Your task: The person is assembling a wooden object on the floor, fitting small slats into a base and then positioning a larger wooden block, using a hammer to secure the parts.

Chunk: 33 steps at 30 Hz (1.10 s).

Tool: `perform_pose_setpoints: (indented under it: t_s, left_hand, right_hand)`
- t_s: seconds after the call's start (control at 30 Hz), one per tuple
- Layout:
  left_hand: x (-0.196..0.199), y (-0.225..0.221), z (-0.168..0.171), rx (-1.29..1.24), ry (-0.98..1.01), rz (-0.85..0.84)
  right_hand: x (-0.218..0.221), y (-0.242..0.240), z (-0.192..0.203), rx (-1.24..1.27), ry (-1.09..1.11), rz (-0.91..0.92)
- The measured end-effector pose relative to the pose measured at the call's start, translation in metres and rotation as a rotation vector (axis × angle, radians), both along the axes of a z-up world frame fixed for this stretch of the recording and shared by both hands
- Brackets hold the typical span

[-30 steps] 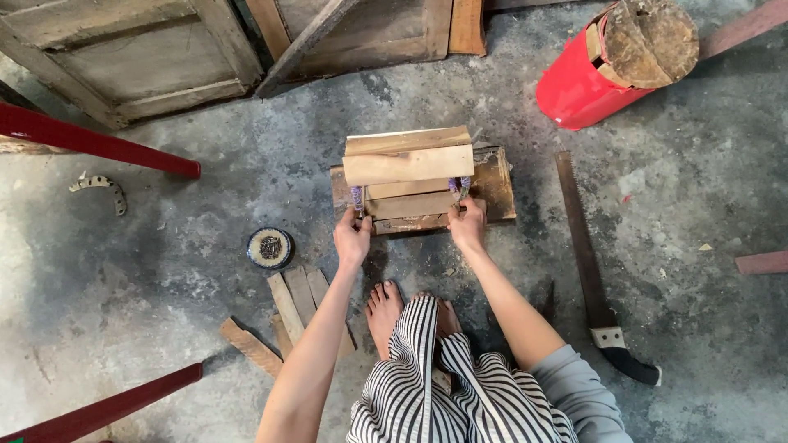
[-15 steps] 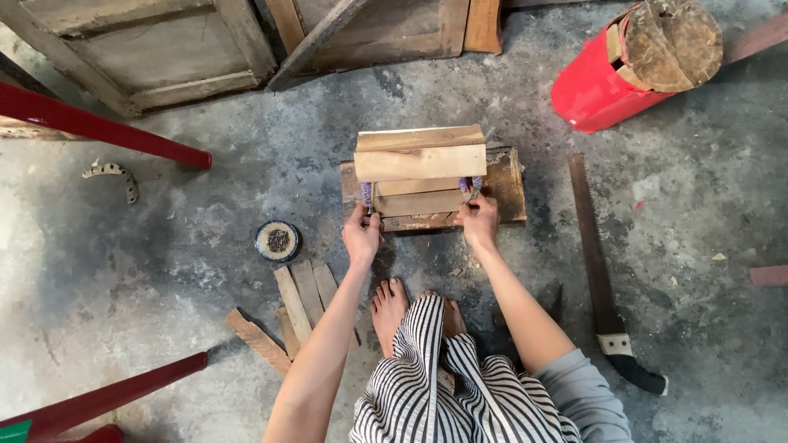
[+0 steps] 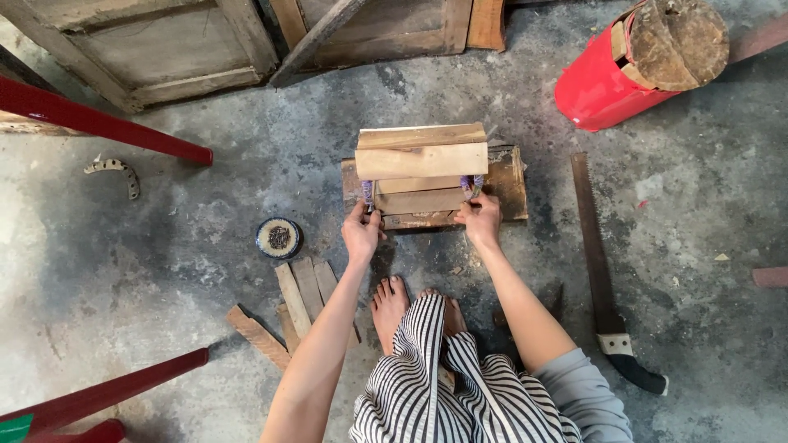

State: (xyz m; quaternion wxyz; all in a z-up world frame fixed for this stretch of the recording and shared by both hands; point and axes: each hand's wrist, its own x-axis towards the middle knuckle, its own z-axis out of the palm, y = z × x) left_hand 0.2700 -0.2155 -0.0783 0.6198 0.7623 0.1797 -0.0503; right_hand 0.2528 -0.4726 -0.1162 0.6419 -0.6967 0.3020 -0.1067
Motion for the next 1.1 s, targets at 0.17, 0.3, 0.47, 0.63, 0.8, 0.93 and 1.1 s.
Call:
perform_pose_setpoints:
  t_s: [0.17, 0.3, 0.47, 0.63, 0.8, 0.93, 1.1]
  left_hand:
    - [-0.002, -0.001, 0.004, 0.009, 0.005, 0.0]
    - [-0.002, -0.001, 0.009, 0.001, 0.021, -0.001]
    - [-0.002, -0.001, 0.01, 0.008, 0.02, -0.005]
    - [-0.003, 0.0, 0.016, -0.02, 0.036, -0.01]
    - [-0.004, 0.002, 0.02, -0.039, 0.018, -0.016]
    - [-0.001, 0.006, 0.007, -0.063, 0.007, -0.03]
    - [0.004, 0.015, -0.008, -0.109, 0.052, -0.118]
  right_hand:
    - [-0.002, 0.001, 0.001, -0.009, 0.005, 0.01]
    - [-0.001, 0.0, 0.0, -0.004, 0.015, 0.017]
    - [-0.003, 0.0, 0.004, 0.009, 0.018, 0.019]
    - [-0.001, -0.004, -0.008, 0.013, -0.007, 0.026]
    - [-0.003, -0.007, -0.013, -0.009, -0.009, 0.045]
    - [-0.004, -0.009, -0.009, -0.04, -0.005, 0.062]
    - [-0.004, -0.015, -0.002, 0.024, -0.019, 0.132]
